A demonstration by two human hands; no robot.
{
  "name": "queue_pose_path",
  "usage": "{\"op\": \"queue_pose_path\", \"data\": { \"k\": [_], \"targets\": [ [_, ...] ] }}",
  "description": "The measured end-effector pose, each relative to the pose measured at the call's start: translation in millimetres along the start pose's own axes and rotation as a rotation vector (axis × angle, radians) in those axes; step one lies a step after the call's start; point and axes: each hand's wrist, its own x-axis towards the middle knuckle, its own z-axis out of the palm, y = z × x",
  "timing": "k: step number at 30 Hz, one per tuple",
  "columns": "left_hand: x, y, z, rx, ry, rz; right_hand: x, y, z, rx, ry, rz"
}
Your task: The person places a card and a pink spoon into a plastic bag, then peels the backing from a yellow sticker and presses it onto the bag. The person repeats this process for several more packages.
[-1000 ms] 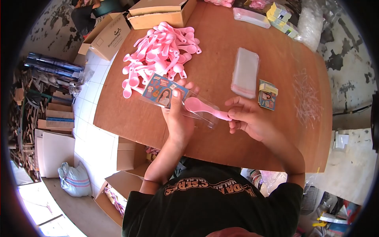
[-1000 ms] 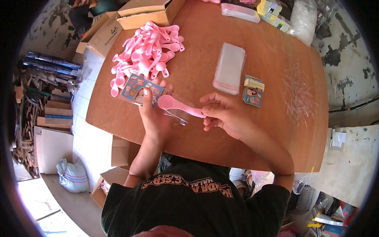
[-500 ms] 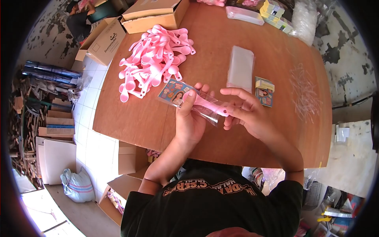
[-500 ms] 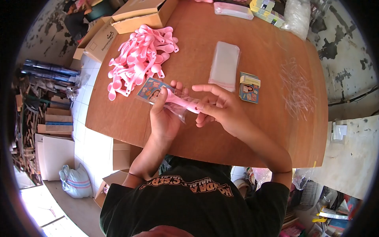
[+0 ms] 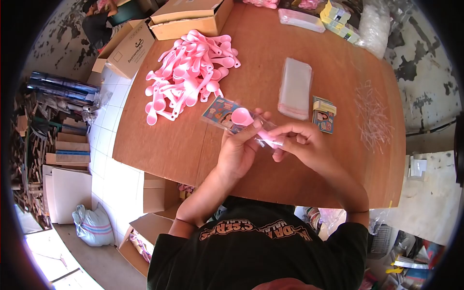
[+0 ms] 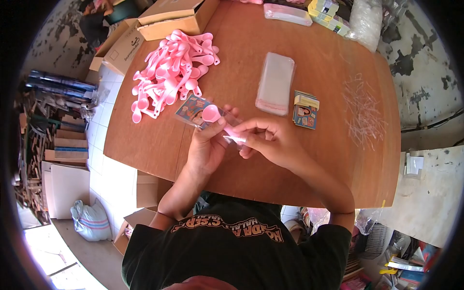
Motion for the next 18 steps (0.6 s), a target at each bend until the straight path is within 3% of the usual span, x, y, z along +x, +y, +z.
{"op": "queue_pose_path", "data": {
  "k": [1,3,5,7,8,9,10,11,12,13,14,15,17,18],
  "targets": [
    [1,1,-2,-0.001,0.000,0.000,-2,-2,-2,0.000,0.000,0.000],
    [6,4,-7,0.058,-0.209,-0.178,-5,-13,-7,-0.087,0.082,-0.093],
    [2,6,0,0.092,-0.195,-0.145,-11,-34,-6,-0.133,0.179,-0.176],
    [-1,9,1,-0.017,0.031,-0.125,-19,-49,-14,-0.117,0.394,-0.348],
    [-1,5,-6,0.028,0.073,-0.015,-17,-55,-17,-0.120,0.399,-0.352],
    [-1,6,-4,0.026,0.066,-0.017,-12,-60,-22,-0.311,0.469,-0.422],
    [-4,8,1,0.138,0.126,0.166,-7,-64,-27,-0.505,0.536,-0.486],
    [-7,10,4,0.251,0.185,0.344,-1,-63,-32,-0.509,0.542,-0.481],
    [-10,12,5,0.249,0.179,0.336,5,-60,-37,-0.630,0.497,-0.383],
    [-10,16,6,0.329,0.072,0.418,10,-61,-40,-0.752,0.448,-0.291],
    [-8,22,7,0.403,-0.034,0.510,9,-68,-40,-0.955,0.446,-0.414],
    [-6,28,9,0.387,-0.033,0.524,10,-70,-41,-0.972,0.436,-0.424],
    [-3,41,11,0.755,-0.369,0.428,9,-68,-38,-1.206,0.561,-0.758],
    [4,44,16,0.940,-0.458,0.439,5,-70,-32,-1.225,0.566,-0.744]
  ]
}}
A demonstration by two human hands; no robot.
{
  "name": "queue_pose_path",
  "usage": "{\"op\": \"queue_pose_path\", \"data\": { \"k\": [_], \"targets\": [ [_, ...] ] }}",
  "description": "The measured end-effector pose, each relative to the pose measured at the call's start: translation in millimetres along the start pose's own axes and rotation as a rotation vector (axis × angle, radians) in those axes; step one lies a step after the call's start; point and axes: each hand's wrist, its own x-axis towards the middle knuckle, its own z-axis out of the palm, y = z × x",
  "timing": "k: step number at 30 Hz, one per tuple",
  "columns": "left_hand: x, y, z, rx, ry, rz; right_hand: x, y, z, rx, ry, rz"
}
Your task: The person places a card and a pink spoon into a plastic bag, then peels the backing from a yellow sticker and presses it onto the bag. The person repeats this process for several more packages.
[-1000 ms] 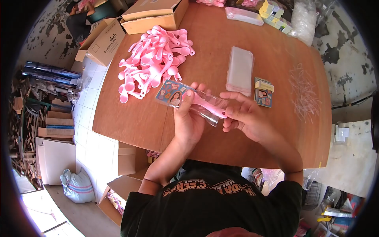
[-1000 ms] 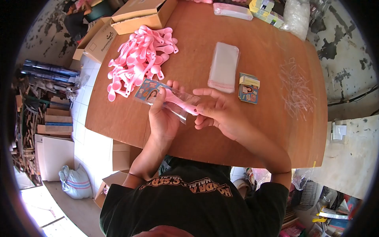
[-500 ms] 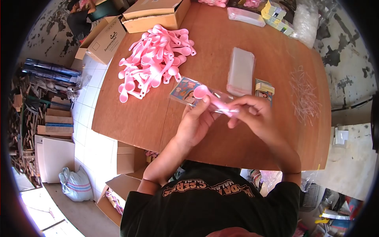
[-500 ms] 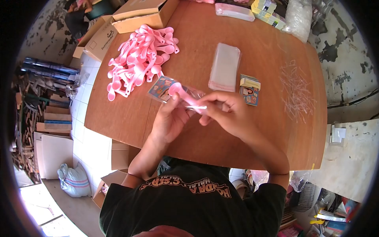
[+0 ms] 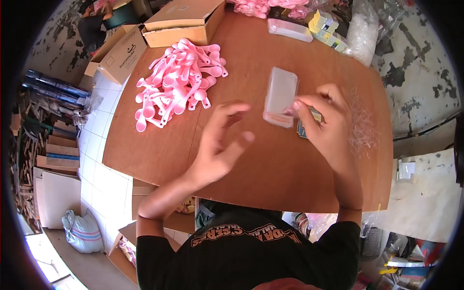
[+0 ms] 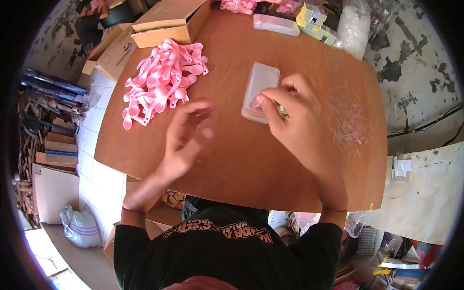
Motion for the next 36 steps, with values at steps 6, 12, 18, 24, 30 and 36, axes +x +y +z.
{"op": "queue_pose_path", "data": {
  "k": [6,12,18,24,30,36],
  "targets": [
    [26,-2,32,0.099,-0.206,0.025,-11,-29,-12,0.215,-0.141,0.207],
    [17,-8,46,-0.152,-0.268,-0.297,-23,-23,-9,0.300,-0.107,0.277],
    [12,-5,52,-0.042,-0.307,-0.248,-39,-19,-19,-0.028,-0.136,-0.062],
    [16,10,57,0.047,-0.461,-0.191,-43,-24,-28,-0.251,-0.142,-0.219],
    [21,18,55,0.252,-0.603,-0.106,-52,-21,-18,-0.400,-0.111,-0.266],
    [17,23,49,0.071,-0.546,-0.136,-62,11,-15,0.664,-0.071,0.413]
  ]
}}
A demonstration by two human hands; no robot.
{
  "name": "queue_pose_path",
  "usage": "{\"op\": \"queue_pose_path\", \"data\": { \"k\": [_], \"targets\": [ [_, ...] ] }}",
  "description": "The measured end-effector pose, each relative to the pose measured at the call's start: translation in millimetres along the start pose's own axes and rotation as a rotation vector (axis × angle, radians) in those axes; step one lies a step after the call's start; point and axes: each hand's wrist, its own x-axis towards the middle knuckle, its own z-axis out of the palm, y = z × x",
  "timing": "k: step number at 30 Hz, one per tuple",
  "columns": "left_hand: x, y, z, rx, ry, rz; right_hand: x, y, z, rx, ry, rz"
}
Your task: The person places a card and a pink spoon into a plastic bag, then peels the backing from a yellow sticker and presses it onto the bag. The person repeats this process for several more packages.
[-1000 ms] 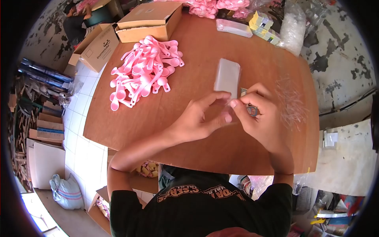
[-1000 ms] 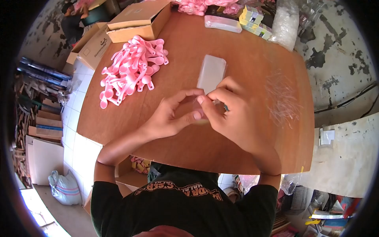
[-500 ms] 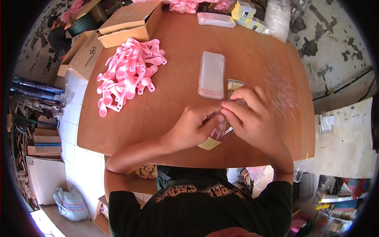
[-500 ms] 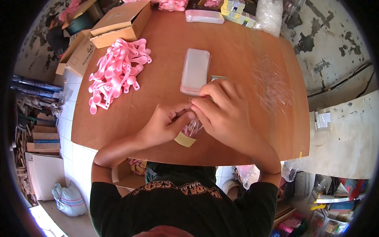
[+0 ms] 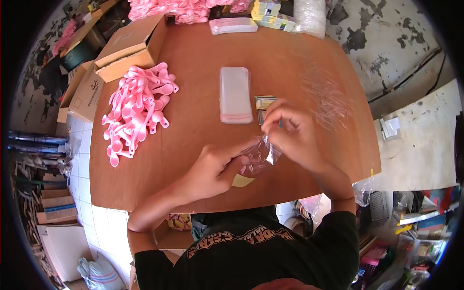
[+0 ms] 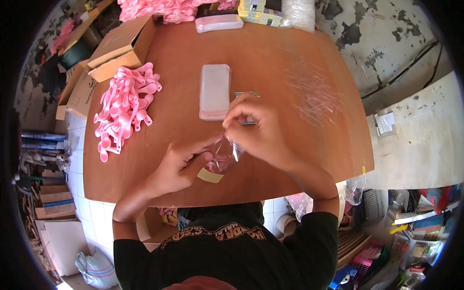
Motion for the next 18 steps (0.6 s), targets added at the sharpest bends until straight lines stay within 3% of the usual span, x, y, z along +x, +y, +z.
{"op": "queue_pose_path", "data": {
  "k": [1,3,5,7,9,10,12,13,15,16,18],
  "targets": [
    [-2,-3,-1,0.006,0.005,0.012,1,11,-9,-0.007,0.008,0.003],
    [-6,-8,1,-0.107,0.086,-0.021,5,28,-28,0.579,0.086,0.412],
    [-9,-16,-2,-0.216,0.171,-0.058,12,48,-56,0.499,0.282,0.513],
    [-13,-23,-8,-0.235,0.290,-0.049,16,116,-115,0.304,0.496,0.435],
    [-14,-23,-12,-0.244,0.304,-0.073,23,148,-158,-0.667,0.811,0.135],
    [-15,-24,-13,-0.235,0.300,-0.074,16,151,-170,-0.671,0.811,0.136],
    [-14,-26,-14,-0.230,0.296,-0.072,5,157,-192,-1.342,0.436,0.257],
    [-13,-27,-14,-0.249,0.295,-0.069,-1,167,-204,-1.345,0.436,0.258],
    [-12,-31,-13,-0.269,0.292,-0.067,-9,183,-219,-1.494,0.001,-0.098],
    [-12,-33,-14,-0.267,0.299,-0.066,-12,188,-223,-1.495,0.000,-0.098],
    [-10,-36,-14,-0.266,0.306,-0.068,-16,188,-224,-1.119,0.029,0.087]
  ]
}}
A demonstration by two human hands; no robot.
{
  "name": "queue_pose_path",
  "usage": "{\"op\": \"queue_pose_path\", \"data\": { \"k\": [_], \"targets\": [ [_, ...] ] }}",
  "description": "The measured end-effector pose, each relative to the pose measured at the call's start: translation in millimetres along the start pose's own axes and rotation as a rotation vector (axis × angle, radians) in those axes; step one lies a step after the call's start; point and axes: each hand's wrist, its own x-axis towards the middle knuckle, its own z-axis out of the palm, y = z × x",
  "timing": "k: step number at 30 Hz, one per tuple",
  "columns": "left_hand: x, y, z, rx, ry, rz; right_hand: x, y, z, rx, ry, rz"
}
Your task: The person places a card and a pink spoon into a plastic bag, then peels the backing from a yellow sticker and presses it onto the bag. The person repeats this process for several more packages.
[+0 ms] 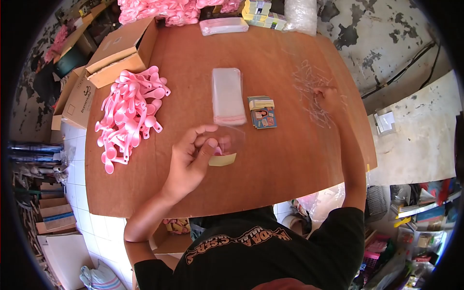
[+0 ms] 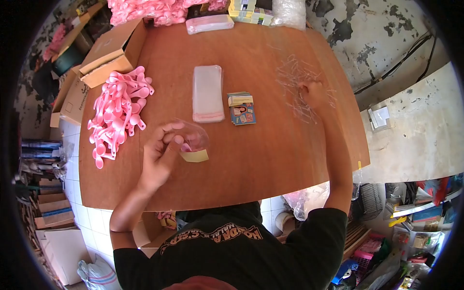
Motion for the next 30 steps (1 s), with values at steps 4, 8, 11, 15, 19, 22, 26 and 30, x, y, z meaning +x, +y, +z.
{"op": "queue_pose_path", "data": {
  "k": [4,8,11,15,19,22,26,30],
  "targets": [
    [5,-6,-2,-0.033,0.018,0.015,9,-30,-42,0.081,0.043,0.240],
    [8,-6,1,-0.039,0.039,0.006,20,-51,-82,0.517,0.098,0.360],
    [10,-12,1,-0.047,0.034,-0.024,26,-64,-104,1.029,-0.020,0.259],
    [7,-15,2,-0.070,0.022,-0.014,34,-19,-68,1.027,-0.209,0.673],
    [2,-12,-1,-0.062,0.026,0.009,28,-23,-57,-0.082,-0.023,0.377],
    [0,-8,-3,-0.043,0.020,-0.002,23,-45,-69,0.018,0.048,0.566],
    [5,-10,-3,-0.040,0.030,-0.015,34,-87,-92,0.320,0.027,0.501],
    [12,-14,2,-0.051,0.034,-0.006,20,-203,-74,0.924,-0.304,-0.013]
  ]
}}
